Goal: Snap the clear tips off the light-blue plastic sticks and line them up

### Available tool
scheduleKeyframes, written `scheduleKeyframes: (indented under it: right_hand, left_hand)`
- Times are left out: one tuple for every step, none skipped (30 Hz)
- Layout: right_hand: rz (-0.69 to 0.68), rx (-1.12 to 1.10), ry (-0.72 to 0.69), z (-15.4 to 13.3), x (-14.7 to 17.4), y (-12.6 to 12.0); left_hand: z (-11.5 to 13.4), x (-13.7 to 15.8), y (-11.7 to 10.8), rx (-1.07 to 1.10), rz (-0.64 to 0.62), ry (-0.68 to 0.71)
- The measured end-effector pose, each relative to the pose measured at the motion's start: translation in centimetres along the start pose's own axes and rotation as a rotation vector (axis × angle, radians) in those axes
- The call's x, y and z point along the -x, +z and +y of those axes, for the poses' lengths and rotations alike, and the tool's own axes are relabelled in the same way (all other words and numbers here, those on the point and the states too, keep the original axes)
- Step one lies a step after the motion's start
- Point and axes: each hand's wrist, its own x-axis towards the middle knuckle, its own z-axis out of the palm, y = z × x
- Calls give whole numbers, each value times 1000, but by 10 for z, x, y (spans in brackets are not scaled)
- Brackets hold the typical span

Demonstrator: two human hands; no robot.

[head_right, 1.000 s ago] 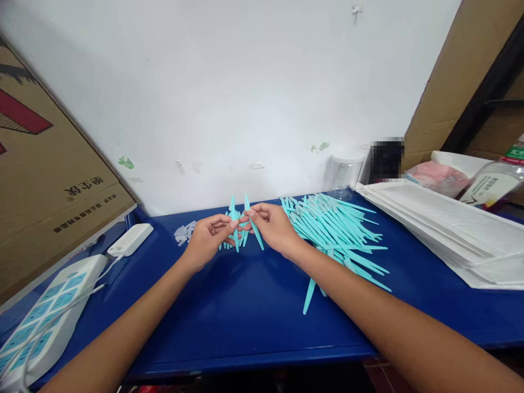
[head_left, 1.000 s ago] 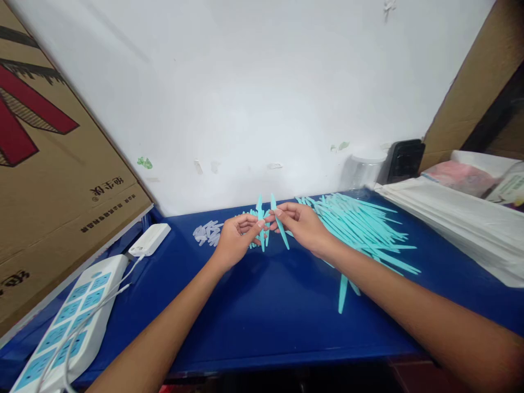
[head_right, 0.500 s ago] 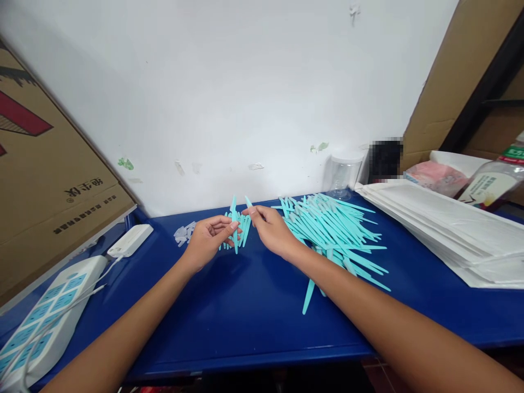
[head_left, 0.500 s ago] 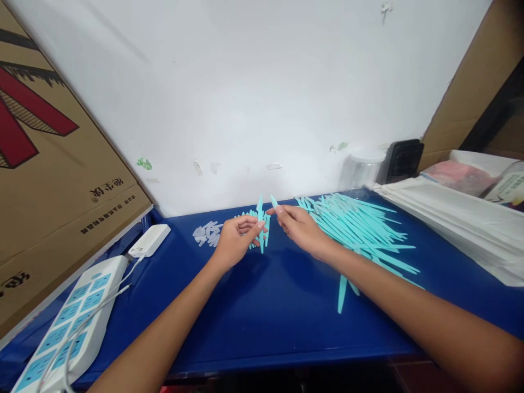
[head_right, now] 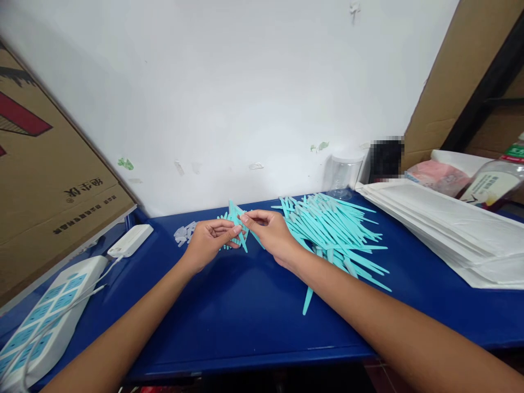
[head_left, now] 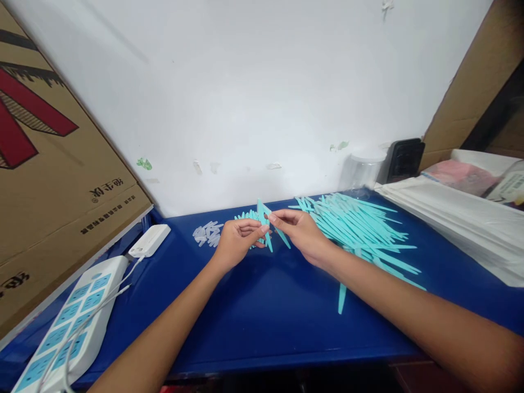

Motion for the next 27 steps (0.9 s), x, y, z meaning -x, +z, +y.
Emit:
scheduleKeyframes:
  right_hand:
    - [-5,-44,37,0,1,1]
    - [-11,-82,70,0,2,2]
    - [-16,-108,98,0,3,4]
    - [-16,-124,118,0,4,5]
    - [-11,-133,130,-1,5,5]
    - [-5,-138,136,-1,5,6]
    - [4,-140,136,-1,5,6]
    - [9,-135,132,-1,5,6]
    - [12,-125,121,-1,5,6]
    - [13,-108,103,-1,5,6]
    - [9,-86,80,-1,4,6]
    - [8,-60,53,-1,4,6]
    - [8,-31,27,-1,4,6]
    - [8,-3,4,0,4,6]
    - [10,20,-12,0,4,6]
    - [9,34,-22,1,5,6]
    - [4,39,-27,2,5,7]
    - [-1,35,-29,4,5,7]
    - [-6,27,-28,5,5,7]
    - [-7,22,-26,6,5,7]
    - [-6,22,-23,6,5,7]
    - [-6,30,-21,6,5,7]
    - [-6,40,-21,6,5,7]
    - [-7,49,-24,6,5,7]
    - [-11,54,-28,4,5,7]
    - [-16,55,-32,3,5,7]
    - [-22,53,-34,1,5,6]
  left_hand:
    - [0,0,0,0,-5,-6]
    - [0,0,1,0,-10,-14]
    - [0,0,1,1,-16,-21]
    - [0,0,1,0,-24,-29]
    - [0,0,2,-1,-32,-34]
    - [0,0,2,-3,-38,-37]
    - [0,0,2,-3,-40,-37]
    - [-1,0,3,-3,-42,-37]
    - [-1,0,3,0,-44,-37]
    - [-1,1,3,5,-46,-37]
    - [-1,1,4,11,-48,-38]
    - [-2,1,4,16,-52,-44]
    - [-2,1,4,20,-55,-52]
    - [-2,1,4,22,-58,-60]
    - [-3,1,4,25,-60,-66]
    - [-3,1,4,28,-65,-69]
    - [-3,1,4,32,-74,-67]
    - [-4,1,4,34,-83,-63]
    - [-4,1,4,34,-92,-61]
    - [-4,1,4,32,-99,-61]
    - [-4,1,4,28,-103,-63]
    - [-4,1,4,24,-107,-66]
    - [-4,1,4,17,-112,-69]
    - [-4,2,3,5,-120,-68]
    - [-4,2,3,-15,-126,-58]
    - [-3,2,2,-45,-122,-39]
    - [-3,3,1,-82,-100,-10]
